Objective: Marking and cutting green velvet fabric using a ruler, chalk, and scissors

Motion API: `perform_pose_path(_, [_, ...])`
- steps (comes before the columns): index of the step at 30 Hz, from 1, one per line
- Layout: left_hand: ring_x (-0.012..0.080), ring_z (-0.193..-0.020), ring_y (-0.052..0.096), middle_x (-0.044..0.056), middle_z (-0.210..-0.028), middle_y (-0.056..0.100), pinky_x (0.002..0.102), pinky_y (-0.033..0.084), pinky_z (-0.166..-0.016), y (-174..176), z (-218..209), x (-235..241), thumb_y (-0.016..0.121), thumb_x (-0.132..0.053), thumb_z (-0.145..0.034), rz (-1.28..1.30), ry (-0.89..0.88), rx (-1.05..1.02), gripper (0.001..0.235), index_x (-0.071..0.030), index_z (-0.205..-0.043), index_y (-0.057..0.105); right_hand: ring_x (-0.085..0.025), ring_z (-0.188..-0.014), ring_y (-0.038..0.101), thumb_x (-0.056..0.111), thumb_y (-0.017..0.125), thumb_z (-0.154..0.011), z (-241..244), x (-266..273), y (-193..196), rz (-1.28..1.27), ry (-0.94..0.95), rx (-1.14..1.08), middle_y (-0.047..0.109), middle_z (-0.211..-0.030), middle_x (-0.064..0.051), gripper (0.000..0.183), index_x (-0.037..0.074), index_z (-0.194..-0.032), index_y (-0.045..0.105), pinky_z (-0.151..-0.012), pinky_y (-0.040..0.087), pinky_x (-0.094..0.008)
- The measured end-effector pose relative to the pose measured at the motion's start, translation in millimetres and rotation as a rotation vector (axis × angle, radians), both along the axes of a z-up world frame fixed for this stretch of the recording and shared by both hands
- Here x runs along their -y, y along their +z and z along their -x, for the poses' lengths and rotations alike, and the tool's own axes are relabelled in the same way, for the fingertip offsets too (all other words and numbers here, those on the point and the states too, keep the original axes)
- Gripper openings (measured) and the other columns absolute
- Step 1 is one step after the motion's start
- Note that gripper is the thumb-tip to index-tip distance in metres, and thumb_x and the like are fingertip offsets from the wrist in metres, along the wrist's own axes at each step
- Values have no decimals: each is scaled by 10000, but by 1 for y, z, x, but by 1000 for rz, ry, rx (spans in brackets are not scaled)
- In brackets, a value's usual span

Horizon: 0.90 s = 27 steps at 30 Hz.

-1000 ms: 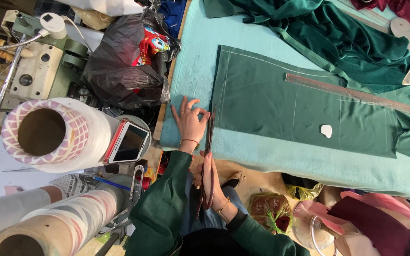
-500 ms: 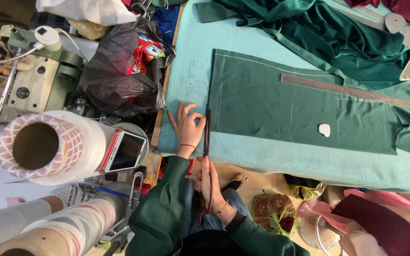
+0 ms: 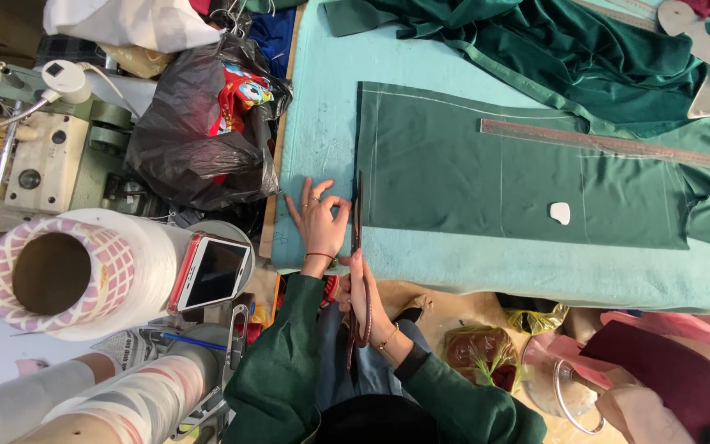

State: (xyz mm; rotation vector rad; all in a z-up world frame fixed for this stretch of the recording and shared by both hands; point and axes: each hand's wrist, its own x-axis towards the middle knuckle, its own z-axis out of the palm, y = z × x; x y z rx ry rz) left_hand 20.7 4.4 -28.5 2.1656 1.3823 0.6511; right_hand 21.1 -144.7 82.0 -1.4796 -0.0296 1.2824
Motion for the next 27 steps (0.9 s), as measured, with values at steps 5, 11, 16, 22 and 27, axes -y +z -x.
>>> perform_pose_path(5, [199,-1544,324,-119,-1423,595,604,15,-1265,3,0,-1,687,-407,-911,-8,-2,6,179,-258,-815,712,-41,-529,330,664,374,-1033,-4,-2,-17,-9,-11,-4,272,-765,46,663,58,-1252,528,-441,302,-188])
perform_pose_path(11, [220,-1522,348,-93,-1363,592,662,42,-1248,6,-6,-1,657,-472,-955,-49,10,-20,226,-259,-883,684,-41,-514,343,672,381,-1030,-1,-2,-15,-9,-11,-11,270,-748,52,631,82,-1195,530,-439,312,-191])
perform_pose_path(16, [245,-1510,349,-74,-1277,587,705,23,-1225,8,-19,-14,691,-542,-935,-125,-4,-22,288,-258,-892,672,-42,-507,354,685,398,-1020,1,-2,-15,-1,-12,-11,281,-738,55,636,86,-1182,535,-443,321,-198])
perform_pose_path(22, [198,-1511,354,-102,-1238,597,646,13,-1264,3,-19,-17,718,-426,-924,-147,-6,-58,194,-262,-835,666,-62,-529,379,671,402,-1024,-3,-9,-21,18,-28,-15,326,-758,31,638,78,-1216,538,-455,339,-218])
perform_pose_path(27, [190,-1502,370,-109,-1247,613,624,42,-1273,-6,-19,-21,716,-443,-927,-182,-3,-47,211,-270,-827,649,-58,-546,389,716,415,-994,-12,-24,-18,34,-21,-24,338,-769,30,703,85,-1299,472,-451,354,-219])
